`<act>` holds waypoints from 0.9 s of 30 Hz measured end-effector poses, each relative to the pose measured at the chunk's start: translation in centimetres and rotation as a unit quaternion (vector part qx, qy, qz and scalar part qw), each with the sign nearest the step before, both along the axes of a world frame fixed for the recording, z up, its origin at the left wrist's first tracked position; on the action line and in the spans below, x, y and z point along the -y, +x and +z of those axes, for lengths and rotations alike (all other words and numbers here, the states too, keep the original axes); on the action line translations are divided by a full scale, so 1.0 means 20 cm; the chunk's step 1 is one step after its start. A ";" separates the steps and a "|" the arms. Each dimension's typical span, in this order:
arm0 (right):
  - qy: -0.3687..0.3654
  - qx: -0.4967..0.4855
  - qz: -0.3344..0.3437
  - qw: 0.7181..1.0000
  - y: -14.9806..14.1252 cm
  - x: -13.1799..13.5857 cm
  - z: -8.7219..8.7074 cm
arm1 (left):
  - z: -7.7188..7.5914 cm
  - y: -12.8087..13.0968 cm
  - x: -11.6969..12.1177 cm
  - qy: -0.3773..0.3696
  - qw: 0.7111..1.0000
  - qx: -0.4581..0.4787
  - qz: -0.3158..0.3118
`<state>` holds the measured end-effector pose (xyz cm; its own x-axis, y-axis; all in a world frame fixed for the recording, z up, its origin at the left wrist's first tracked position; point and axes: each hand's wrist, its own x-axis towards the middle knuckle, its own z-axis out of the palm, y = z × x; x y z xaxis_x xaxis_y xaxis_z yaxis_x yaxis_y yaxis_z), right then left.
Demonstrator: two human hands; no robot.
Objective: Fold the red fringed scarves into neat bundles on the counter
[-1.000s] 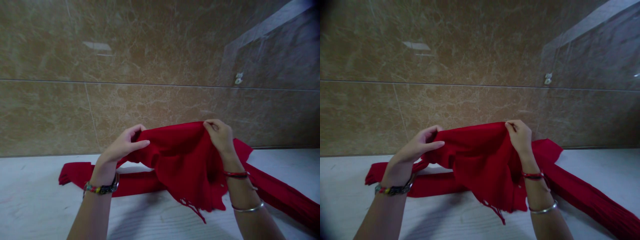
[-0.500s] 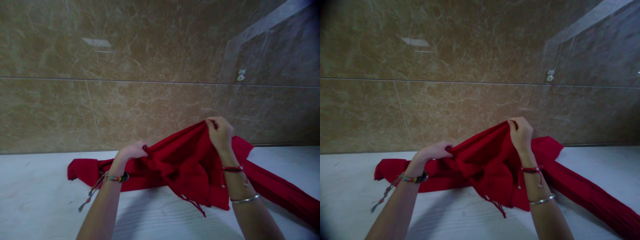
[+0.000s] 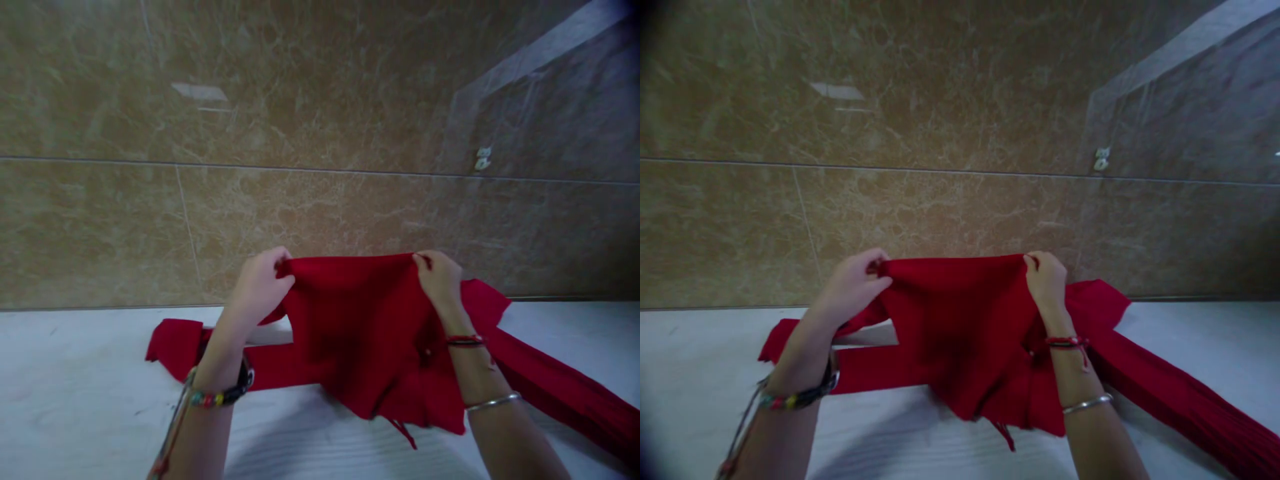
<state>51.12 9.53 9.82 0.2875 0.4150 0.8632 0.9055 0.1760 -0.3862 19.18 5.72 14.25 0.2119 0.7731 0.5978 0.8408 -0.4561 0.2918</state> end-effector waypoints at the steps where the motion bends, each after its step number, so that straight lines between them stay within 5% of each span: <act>1: 0.048 -0.016 -0.009 0.999 0.00 0.01 0.01 | 0.01 0.00 0.01 0.056 0.998 0.028 0.019; 2: 0.093 -0.031 -0.018 0.995 0.00 0.02 0.02 | 0.01 -0.01 0.01 0.085 0.995 0.038 0.047; 4: 0.112 -0.027 -0.023 0.993 0.01 0.02 0.02 | -0.01 0.00 -0.01 0.023 0.997 -0.019 0.066; 7: -0.055 0.040 0.004 0.998 0.02 -0.02 -0.05 | -0.05 0.01 -0.05 -0.128 0.986 -0.096 0.052; 9: -0.137 0.056 0.007 0.989 0.02 -0.05 -0.08 | -0.03 0.02 -0.03 -0.056 0.998 -0.021 0.029; 11: -0.131 0.050 0.013 0.990 -0.01 -0.04 -0.06 | 0.00 0.02 0.00 0.026 0.998 0.046 0.019; 14: -0.087 0.087 0.126 0.984 -0.13 0.04 0.01 | -0.01 0.06 0.00 -0.033 0.999 0.000 0.006; 18: -0.170 0.171 0.368 0.898 -0.39 0.16 0.03 | -0.07 0.13 -0.03 -0.116 0.989 -0.063 -0.073; 21: -0.241 0.165 0.436 0.851 -0.54 0.19 -0.02 | -0.07 0.15 -0.01 -0.145 0.974 -0.050 -0.169; 24: -0.286 0.127 0.467 0.827 -0.58 0.19 -0.03 | -0.04 0.15 0.02 -0.133 0.984 -0.014 -0.114; 27: -0.299 0.073 0.457 0.835 -0.56 0.22 0.01 | -0.04 0.14 0.00 -0.122 0.991 0.007 -0.062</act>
<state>39.97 5.04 9.99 -0.4749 0.7727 0.4211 0.5446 0.6340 -0.5491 21.99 5.66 13.39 0.3067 0.8638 0.3996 0.7780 -0.4694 0.4176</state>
